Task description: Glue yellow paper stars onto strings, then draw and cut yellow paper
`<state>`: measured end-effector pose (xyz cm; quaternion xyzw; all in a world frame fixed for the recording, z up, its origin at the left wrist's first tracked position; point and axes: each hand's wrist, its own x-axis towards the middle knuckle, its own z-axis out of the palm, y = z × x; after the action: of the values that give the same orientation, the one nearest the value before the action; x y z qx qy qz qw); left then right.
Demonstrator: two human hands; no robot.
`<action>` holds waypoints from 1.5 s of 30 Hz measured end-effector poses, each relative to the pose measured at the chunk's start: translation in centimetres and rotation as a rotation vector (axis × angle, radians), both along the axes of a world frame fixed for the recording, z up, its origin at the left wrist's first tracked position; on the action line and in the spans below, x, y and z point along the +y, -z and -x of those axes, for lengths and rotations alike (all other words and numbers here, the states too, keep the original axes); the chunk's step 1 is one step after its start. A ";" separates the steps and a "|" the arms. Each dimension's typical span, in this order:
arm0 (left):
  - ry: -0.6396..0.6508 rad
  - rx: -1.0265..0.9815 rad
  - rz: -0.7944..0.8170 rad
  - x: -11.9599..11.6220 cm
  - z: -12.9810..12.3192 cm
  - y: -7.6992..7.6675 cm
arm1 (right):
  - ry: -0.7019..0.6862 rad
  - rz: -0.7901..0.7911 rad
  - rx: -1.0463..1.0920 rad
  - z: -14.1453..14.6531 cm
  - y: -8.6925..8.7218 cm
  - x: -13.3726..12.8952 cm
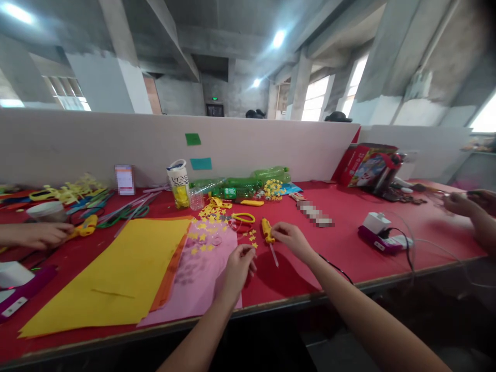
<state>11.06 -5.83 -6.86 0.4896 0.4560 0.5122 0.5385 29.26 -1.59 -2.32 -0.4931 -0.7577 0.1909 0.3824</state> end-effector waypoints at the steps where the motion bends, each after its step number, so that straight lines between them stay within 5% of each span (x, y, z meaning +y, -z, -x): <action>1: 0.017 0.004 0.004 0.0 -0.1 -0.3 | -0.051 0.018 0.008 0.4 -0.2 -0.3; 7: 0.007 -0.006 0.047 0.2 -0.7 -1.2 | -0.150 0.073 0.077 2.9 -0.2 -1.0; 20: -0.037 0.118 0.106 -0.1 -0.4 -1.2 | -0.261 0.184 0.104 2.3 1.2 -0.5; 25: -0.092 0.186 0.067 -0.4 -0.2 -1.7 | -0.035 -0.037 -0.389 -0.6 0.6 1.4; 27: -0.083 0.224 0.039 -0.7 -0.2 -2.3 | 0.059 -0.008 -0.666 -1.8 0.6 2.4; 30: -0.026 0.283 -0.023 -1.2 0.0 -4.0 | 0.065 0.041 -0.745 -2.4 1.3 3.7; 34: -0.097 0.375 -0.126 -1.3 1.5 -6.2 | 0.069 0.053 -0.678 -2.2 1.7 4.5; 38: -0.168 0.371 -0.160 -0.7 3.6 -7.4 | 0.110 0.018 -0.499 -1.8 -0.6 3.3; 41: -0.217 0.402 -0.166 -0.4 4.7 -7.7 | -0.090 0.036 -0.102 -1.1 -3.2 1.3; 45: -0.302 0.515 -0.223 -0.4 5.3 -8.2 | -0.330 0.086 0.108 0.4 -5.1 -1.4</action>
<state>5.77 -6.27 1.29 0.5860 0.5859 0.4925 0.2659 28.83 -2.97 2.73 -0.3668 -0.7979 0.3096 0.3647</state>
